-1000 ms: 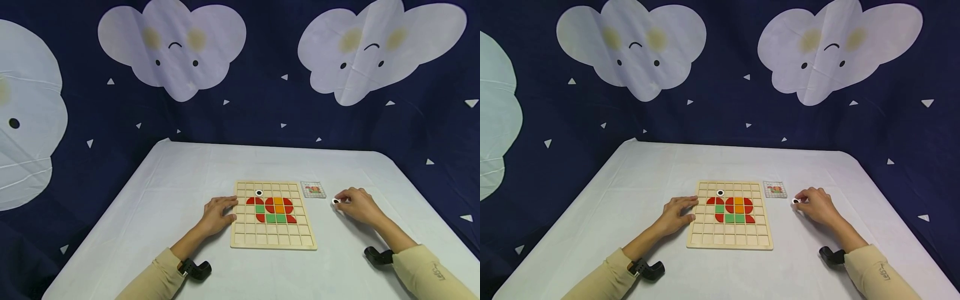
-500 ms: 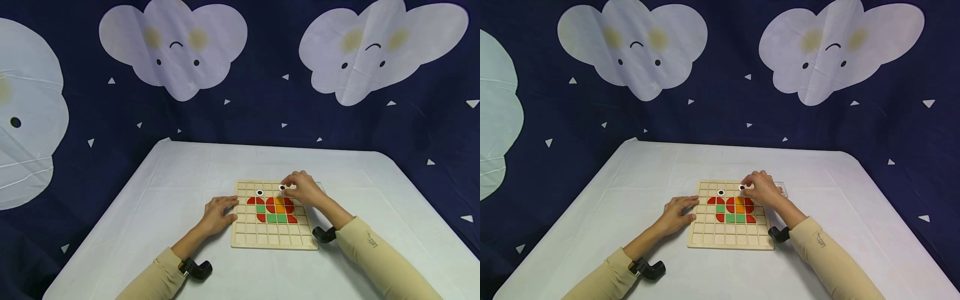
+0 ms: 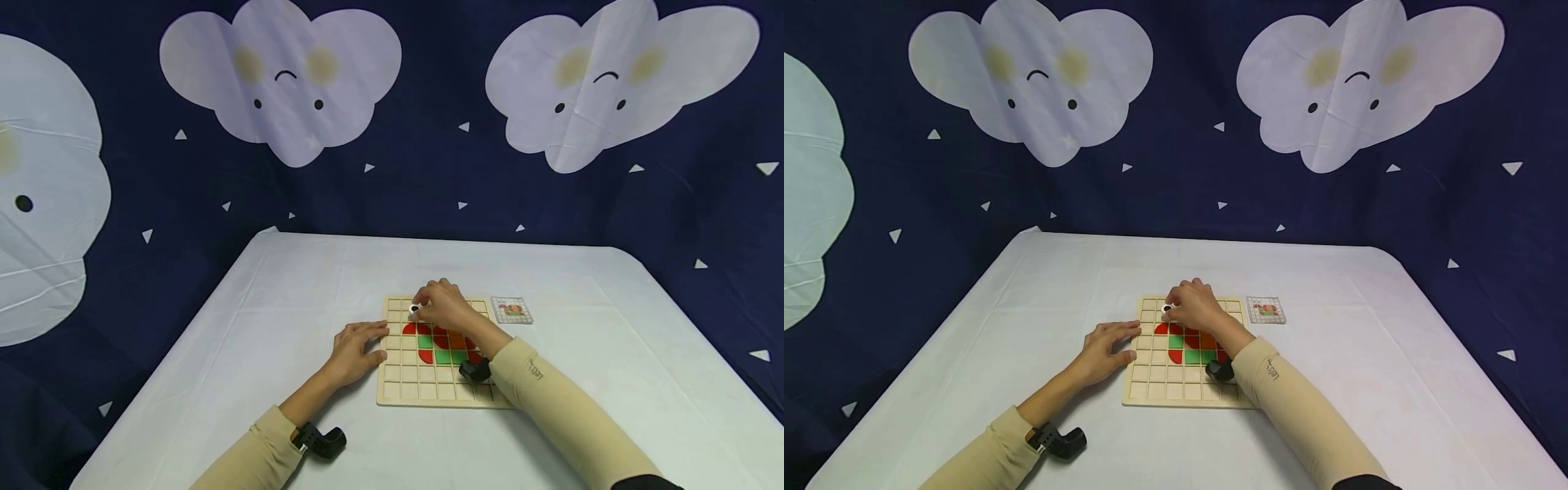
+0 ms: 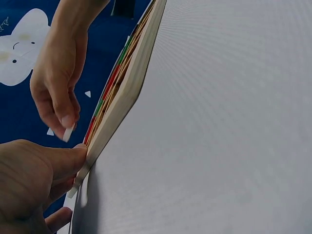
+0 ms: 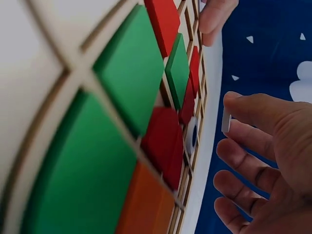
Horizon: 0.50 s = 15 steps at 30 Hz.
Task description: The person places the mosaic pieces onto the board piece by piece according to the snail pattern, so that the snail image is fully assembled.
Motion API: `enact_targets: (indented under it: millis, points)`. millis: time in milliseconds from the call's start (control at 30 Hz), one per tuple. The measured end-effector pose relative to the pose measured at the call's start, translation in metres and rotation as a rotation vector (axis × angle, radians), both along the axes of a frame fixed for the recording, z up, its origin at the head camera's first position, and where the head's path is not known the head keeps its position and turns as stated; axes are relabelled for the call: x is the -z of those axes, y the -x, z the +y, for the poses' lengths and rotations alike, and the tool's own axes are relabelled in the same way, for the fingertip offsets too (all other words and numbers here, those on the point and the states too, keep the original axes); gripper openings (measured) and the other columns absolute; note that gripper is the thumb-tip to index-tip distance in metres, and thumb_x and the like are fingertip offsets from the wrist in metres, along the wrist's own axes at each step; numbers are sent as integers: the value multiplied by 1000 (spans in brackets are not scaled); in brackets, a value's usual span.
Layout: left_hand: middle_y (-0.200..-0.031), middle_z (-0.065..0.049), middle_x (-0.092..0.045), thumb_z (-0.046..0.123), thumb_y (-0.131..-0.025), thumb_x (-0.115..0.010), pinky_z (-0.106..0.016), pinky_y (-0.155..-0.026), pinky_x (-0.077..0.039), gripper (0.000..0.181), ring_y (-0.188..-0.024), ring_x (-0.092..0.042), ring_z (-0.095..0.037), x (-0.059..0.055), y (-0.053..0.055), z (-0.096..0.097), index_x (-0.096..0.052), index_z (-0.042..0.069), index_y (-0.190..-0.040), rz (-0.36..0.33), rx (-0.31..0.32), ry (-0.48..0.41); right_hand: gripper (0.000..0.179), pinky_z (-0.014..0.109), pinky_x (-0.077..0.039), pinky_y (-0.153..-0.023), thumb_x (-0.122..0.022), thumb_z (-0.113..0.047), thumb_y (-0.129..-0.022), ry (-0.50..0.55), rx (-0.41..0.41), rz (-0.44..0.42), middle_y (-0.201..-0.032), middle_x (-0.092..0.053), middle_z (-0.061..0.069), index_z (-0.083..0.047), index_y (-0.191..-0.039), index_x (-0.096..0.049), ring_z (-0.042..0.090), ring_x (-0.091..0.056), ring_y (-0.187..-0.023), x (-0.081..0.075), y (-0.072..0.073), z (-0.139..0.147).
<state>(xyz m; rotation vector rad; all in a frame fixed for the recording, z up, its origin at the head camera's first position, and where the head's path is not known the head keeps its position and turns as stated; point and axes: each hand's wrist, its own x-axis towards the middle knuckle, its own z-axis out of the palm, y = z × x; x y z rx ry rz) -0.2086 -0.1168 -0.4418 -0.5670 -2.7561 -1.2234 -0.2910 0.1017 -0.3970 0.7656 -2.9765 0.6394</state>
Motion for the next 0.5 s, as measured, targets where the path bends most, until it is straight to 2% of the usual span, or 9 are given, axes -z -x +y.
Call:
enact_targets:
  millis: [300, 500]
  points:
    - [-139, -4, -54, 12, -83, -68, -57, -104, -20, 41, -126, -40, -31, 2, 0, 0, -62, 5, -123, -3, -5, -6, 26, 47, -39, -90, -72, -32, -81, -57, -6, -27, -95, -66, 2, -15, -100, -73, 24, -52, -96, 5, 6, -16]
    - [-139, -5, -54, 12, -83, -68, -57, -104, -20, 41, -126, -41, -31, 0, 0, 0, -62, 5, -123, 5, 2, -10, 23, 46, -41, -86, -73, -31, -81, -87, -2, -4, -91, -65, 1, -15, -97, -74, 24, -53, -92, 6, 7, -18]
